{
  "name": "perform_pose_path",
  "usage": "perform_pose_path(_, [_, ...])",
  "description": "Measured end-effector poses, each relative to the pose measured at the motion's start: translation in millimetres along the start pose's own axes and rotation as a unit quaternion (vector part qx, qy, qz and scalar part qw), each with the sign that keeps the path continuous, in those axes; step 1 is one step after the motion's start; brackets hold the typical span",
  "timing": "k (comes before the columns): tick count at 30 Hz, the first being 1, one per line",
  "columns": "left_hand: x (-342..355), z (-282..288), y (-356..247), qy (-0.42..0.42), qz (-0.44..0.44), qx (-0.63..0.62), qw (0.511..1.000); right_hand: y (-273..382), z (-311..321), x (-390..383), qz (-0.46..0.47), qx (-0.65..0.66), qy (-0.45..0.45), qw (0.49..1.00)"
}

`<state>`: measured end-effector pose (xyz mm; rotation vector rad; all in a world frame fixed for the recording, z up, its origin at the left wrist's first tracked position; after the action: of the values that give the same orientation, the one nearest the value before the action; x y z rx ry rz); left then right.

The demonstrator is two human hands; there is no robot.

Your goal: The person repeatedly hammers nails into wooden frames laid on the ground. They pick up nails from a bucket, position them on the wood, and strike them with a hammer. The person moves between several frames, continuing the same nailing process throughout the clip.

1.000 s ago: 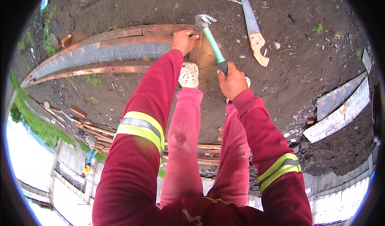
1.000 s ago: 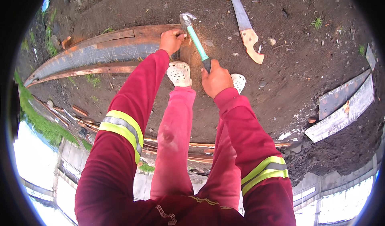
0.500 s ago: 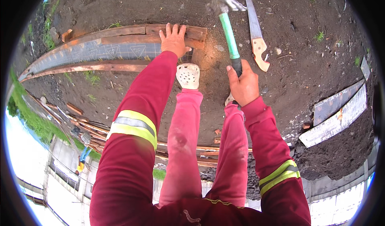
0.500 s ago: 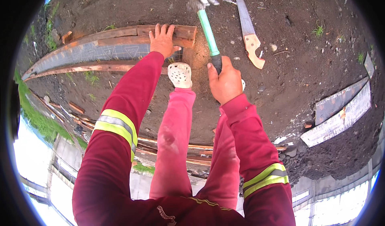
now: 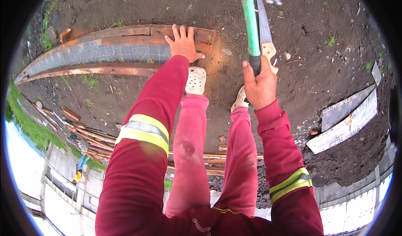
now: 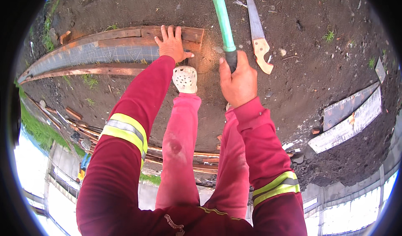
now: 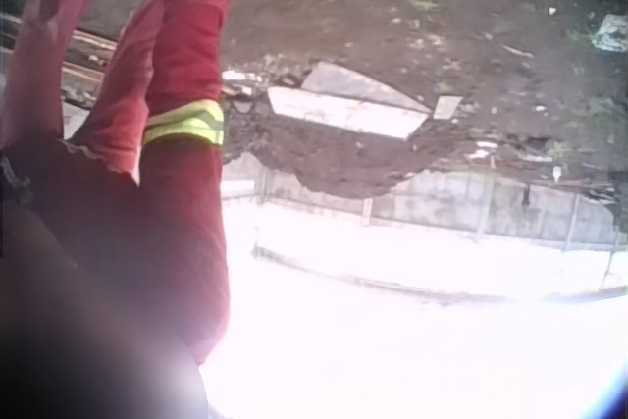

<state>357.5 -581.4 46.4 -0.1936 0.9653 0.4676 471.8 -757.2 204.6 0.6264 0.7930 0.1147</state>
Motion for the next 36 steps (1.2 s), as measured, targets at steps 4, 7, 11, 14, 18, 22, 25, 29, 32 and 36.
perform_pose_path(4, [-1.7,-0.1,-0.2,-0.025,0.005,-0.011,1.0,24.5,11.1,-1.1,0.064,0.155,-0.014,0.986])
perform_pose_path(7, [-1.1,0.5,-1.3,-0.009,0.006,-0.006,1.0,9.0,0.2,-20.1,-0.021,0.192,0.009,0.981])
perform_pose_path(11, [0.3,2.2,-3.5,-0.002,0.007,0.012,1.0,-50.9,-34.8,-51.7,-0.294,0.328,0.101,0.892])
perform_pose_path(14, [1.0,1.5,-5.9,-0.011,0.01,0.021,1.0,-82.9,-70.6,-62.4,-0.432,0.469,0.099,0.763])
perform_pose_path(18, [2.6,0.0,-8.3,-0.02,0.017,0.046,0.999,-94.2,-108.7,-72.1,-0.499,0.504,0.173,0.683])
perform_pose_path(22, [2.6,0.1,-9.6,-0.021,0.017,0.054,0.998,-98.4,-127.8,-78.9,-0.5,0.537,0.172,0.657])
perform_pose_path(25, [2.1,0.6,-10.9,-0.019,0.015,0.058,0.998,-102.5,-129.4,-78.9,-0.497,0.525,0.187,0.665])
perform_pose_path(29, [0.2,1.4,-8.3,-0.018,0.013,0.065,0.998,-101.3,-97.6,-73.1,-0.444,0.289,0.139,0.837])
perform_pose_path(32, [0.4,0.5,-5.6,-0.02,0.012,0.06,0.998,-84.5,-56.3,-65.2,-0.266,0.146,0.08,0.95])
perform_pose_path(36, [-1.2,0.0,-3.5,-0.005,0.008,0.037,0.999,-60.9,-31.0,-52.4,-0.063,0.084,0.045,0.993])
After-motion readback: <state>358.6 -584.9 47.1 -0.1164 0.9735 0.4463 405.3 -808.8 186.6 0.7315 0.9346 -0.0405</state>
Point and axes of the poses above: each hand's wrist, its own x-axis towards the middle knuckle, its own z-axis out of the back of the hand, y = z × x, the point moved 3 cm from there along x, towards the middle knuckle, and after that the axes turned 4 degrees about -z, right-handed, at the moved point
